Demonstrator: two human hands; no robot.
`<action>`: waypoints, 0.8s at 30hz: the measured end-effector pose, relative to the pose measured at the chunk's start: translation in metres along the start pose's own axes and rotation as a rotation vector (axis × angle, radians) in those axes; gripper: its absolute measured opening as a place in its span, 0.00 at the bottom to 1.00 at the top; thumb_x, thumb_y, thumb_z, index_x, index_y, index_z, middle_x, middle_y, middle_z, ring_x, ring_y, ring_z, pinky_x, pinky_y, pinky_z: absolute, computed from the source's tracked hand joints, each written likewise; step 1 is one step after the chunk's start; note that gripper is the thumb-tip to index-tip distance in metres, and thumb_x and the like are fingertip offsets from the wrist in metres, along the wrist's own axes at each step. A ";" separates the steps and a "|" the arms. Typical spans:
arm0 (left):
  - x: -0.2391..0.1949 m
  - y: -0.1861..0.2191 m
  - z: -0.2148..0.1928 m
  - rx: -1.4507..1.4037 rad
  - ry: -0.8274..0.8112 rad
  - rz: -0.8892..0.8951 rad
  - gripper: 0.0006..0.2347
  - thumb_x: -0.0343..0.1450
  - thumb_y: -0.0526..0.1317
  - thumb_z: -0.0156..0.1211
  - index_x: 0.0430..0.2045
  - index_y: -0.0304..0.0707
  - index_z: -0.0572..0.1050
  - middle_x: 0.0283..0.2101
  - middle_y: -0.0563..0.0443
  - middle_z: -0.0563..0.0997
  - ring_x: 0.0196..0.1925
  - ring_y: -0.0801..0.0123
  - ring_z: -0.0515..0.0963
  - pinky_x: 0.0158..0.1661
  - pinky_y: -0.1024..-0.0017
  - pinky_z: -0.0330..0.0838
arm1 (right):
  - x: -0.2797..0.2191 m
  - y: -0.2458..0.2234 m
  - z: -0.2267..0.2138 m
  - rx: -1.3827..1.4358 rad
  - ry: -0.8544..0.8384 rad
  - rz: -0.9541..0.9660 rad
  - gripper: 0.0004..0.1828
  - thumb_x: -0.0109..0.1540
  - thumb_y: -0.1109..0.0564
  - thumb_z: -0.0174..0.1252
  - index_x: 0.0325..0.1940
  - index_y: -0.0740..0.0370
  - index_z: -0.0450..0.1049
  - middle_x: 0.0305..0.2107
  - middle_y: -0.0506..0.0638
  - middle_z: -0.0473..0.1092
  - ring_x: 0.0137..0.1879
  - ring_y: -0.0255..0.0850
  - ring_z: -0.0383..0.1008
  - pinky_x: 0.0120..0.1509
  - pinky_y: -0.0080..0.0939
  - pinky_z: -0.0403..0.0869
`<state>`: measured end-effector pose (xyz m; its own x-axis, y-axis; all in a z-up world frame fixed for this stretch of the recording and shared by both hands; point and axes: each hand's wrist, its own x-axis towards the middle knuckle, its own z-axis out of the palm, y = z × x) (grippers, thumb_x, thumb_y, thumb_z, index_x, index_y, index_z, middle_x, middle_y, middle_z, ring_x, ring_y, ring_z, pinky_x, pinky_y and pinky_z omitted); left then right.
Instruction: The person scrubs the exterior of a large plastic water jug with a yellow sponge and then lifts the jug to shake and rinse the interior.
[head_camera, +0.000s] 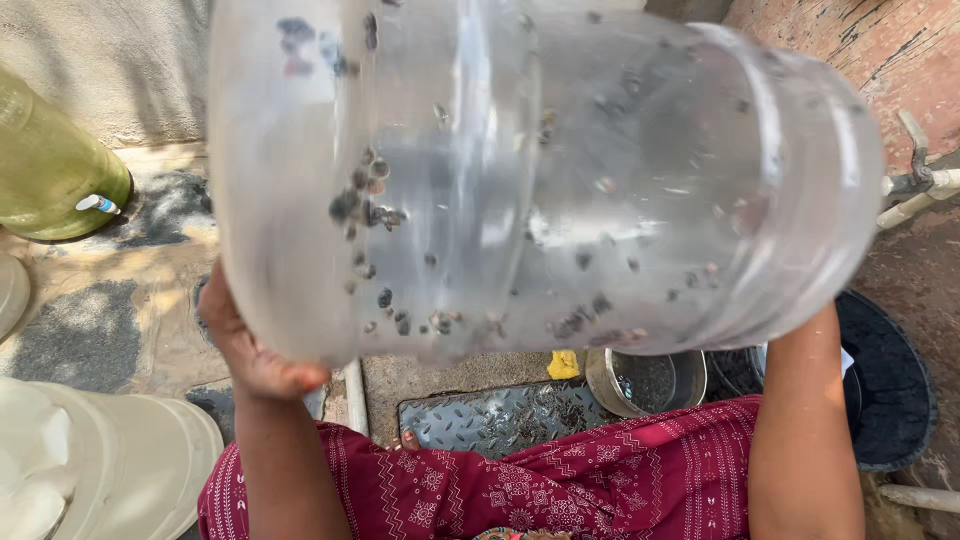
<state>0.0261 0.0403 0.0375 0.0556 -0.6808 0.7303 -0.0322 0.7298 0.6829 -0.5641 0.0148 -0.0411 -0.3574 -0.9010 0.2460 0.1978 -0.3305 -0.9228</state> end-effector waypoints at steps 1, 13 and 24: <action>0.000 -0.012 -0.001 0.044 0.006 -0.096 0.40 0.67 0.67 0.64 0.62 0.29 0.68 0.51 0.38 0.79 0.53 0.57 0.80 0.54 0.60 0.76 | 0.004 0.007 -0.003 -0.097 0.023 0.080 0.37 0.69 0.28 0.37 0.53 0.64 0.70 0.31 0.55 0.72 0.28 0.40 0.68 0.31 0.40 0.69; 0.007 -0.069 -0.021 0.757 -0.137 -0.982 0.37 0.60 0.68 0.55 0.50 0.31 0.80 0.44 0.30 0.85 0.46 0.50 0.86 0.51 0.57 0.77 | 0.018 0.068 -0.023 -0.743 -0.083 0.677 0.37 0.72 0.30 0.39 0.52 0.70 0.70 0.29 0.55 0.71 0.29 0.40 0.70 0.29 0.40 0.69; 0.009 0.062 0.000 -0.203 0.012 0.000 0.49 0.59 0.68 0.75 0.63 0.25 0.63 0.62 0.43 0.71 0.67 0.60 0.73 0.68 0.62 0.69 | 0.001 -0.033 0.003 0.225 -0.092 -0.232 0.34 0.71 0.31 0.41 0.55 0.67 0.69 0.37 0.57 0.74 0.38 0.43 0.75 0.40 0.44 0.74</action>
<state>0.0250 0.0790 0.0865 0.0679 -0.6808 0.7293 0.1691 0.7283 0.6641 -0.5680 0.0244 -0.0094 -0.3349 -0.8128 0.4767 0.3216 -0.5741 -0.7530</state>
